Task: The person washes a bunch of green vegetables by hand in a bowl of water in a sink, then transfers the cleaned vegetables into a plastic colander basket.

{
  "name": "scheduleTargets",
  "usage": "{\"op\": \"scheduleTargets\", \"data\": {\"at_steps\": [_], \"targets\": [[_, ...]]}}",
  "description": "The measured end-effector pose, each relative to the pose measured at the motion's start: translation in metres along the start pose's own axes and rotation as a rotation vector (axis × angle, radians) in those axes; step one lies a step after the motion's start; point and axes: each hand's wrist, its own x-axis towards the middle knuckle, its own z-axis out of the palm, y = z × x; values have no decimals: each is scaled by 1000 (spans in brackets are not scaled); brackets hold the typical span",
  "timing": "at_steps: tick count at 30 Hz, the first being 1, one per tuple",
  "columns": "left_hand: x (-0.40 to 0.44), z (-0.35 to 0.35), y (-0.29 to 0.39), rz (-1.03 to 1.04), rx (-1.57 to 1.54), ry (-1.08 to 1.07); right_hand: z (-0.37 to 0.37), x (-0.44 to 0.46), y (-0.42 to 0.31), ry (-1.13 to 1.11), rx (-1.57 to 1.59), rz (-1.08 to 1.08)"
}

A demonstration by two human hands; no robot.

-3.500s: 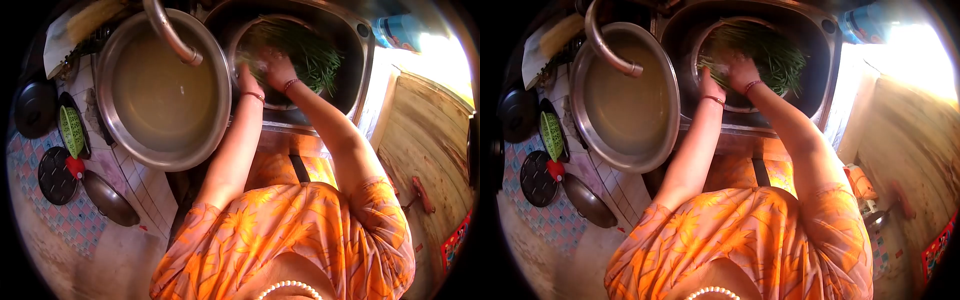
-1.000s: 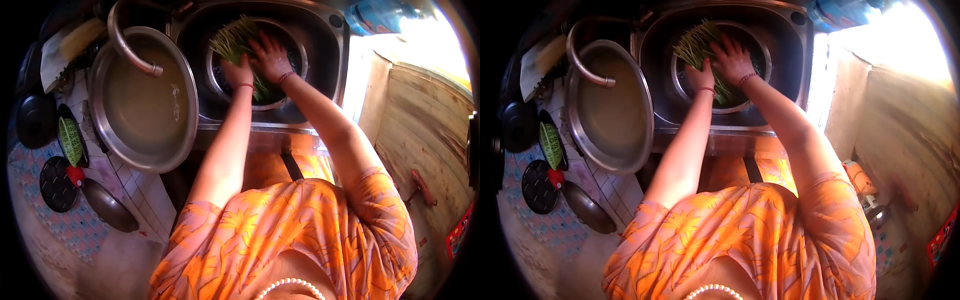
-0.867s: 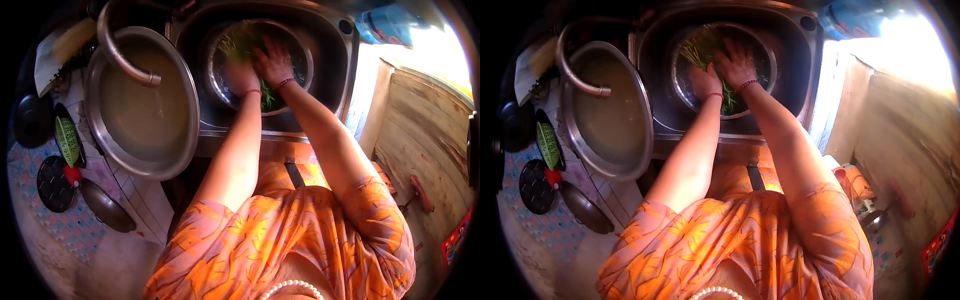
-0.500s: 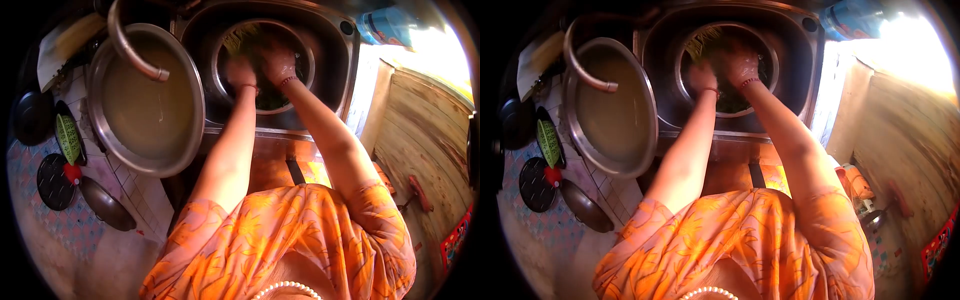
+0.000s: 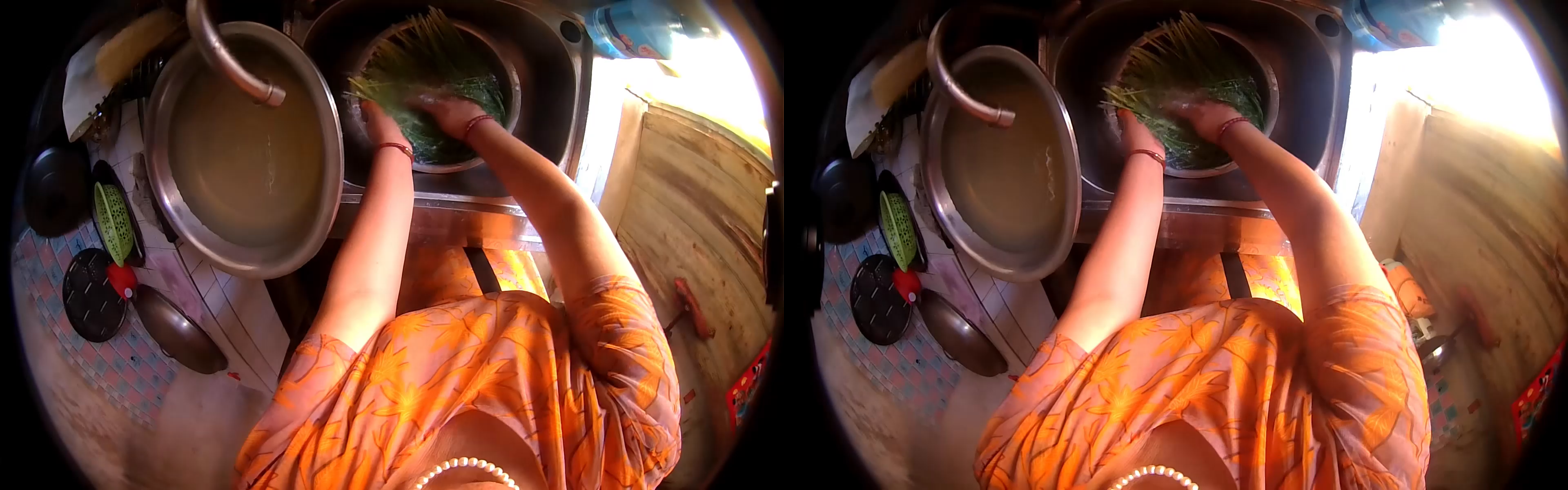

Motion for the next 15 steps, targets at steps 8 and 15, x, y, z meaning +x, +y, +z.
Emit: {"op": "scheduleTargets", "data": {"at_steps": [8,15], "targets": [[-20,-5,13,-61,31,-162,-5,-1,-87,425,-258,-35],[-24,1,13,-90,-27,-143,26,8,-60,170,-517,46]]}}
